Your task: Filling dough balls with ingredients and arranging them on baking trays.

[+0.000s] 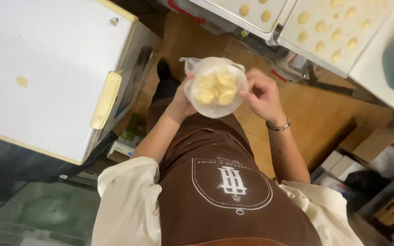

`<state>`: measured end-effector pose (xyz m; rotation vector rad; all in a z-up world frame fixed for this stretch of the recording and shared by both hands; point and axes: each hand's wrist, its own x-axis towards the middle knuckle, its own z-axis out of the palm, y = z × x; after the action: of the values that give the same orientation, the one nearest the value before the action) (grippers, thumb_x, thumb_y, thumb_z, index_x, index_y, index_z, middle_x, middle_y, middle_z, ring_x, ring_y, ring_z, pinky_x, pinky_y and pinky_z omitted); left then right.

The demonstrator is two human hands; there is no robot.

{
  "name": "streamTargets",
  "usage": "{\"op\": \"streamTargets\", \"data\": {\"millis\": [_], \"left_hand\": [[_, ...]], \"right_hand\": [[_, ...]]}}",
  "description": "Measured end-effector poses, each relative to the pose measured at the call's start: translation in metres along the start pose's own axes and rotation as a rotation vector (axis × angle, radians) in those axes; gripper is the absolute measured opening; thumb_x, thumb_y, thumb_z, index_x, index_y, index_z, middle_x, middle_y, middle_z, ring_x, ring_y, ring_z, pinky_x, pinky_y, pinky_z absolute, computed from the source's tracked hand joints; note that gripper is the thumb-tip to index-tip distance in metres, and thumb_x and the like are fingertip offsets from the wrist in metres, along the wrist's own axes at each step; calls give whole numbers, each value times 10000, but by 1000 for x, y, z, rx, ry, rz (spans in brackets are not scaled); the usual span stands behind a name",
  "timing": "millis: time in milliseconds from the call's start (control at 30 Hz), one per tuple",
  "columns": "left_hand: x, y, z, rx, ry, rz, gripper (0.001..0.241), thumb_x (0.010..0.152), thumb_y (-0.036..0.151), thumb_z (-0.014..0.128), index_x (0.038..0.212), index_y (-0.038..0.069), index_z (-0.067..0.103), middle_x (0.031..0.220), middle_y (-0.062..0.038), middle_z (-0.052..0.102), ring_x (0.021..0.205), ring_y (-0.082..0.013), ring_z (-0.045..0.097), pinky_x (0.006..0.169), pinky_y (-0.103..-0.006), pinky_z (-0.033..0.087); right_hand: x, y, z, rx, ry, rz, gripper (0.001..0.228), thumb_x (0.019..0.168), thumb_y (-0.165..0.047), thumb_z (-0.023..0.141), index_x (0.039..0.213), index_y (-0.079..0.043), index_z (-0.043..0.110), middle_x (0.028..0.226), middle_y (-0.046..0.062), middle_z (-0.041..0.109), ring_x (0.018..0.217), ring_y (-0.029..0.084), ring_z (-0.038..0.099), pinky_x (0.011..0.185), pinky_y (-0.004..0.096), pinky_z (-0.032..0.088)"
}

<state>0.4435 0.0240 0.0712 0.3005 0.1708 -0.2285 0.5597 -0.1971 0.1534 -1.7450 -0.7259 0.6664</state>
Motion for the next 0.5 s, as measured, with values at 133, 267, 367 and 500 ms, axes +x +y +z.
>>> {"op": "streamTargets", "data": {"millis": [133,267,367,500], "left_hand": [[4,14,-7,-180,20,-9,913,997,647,555,1600,0,326,1590,-190,462,1465,-342,471,1228,-496,422],[8,37,-19,-157,52,47,864,1008,610,546,1595,13,335,1604,-170,452,1480,-328,470,1252,-475,421],[16,61,-25,-241,-9,173,834,1002,588,578,1603,71,319,1595,-146,462,1466,-319,481,1221,-492,435],[1,99,-73,-194,-88,190,846,1020,561,618,1607,1,378,1604,-197,479,1482,-337,490,1227,-506,447]], "right_hand": [[16,12,24,489,161,235,214,1059,-176,607,1221,-36,597,1119,-30,649,1007,60,594,890,223,511],[41,33,54,659,247,276,54,1094,-96,616,1088,-55,582,1043,-22,646,951,68,578,860,233,496],[77,7,58,969,367,261,50,1078,-103,569,1038,-81,547,996,24,647,932,119,623,872,263,526],[129,-41,59,1180,377,278,77,1090,-125,510,1038,-69,521,875,5,574,822,117,592,831,295,564]]}}
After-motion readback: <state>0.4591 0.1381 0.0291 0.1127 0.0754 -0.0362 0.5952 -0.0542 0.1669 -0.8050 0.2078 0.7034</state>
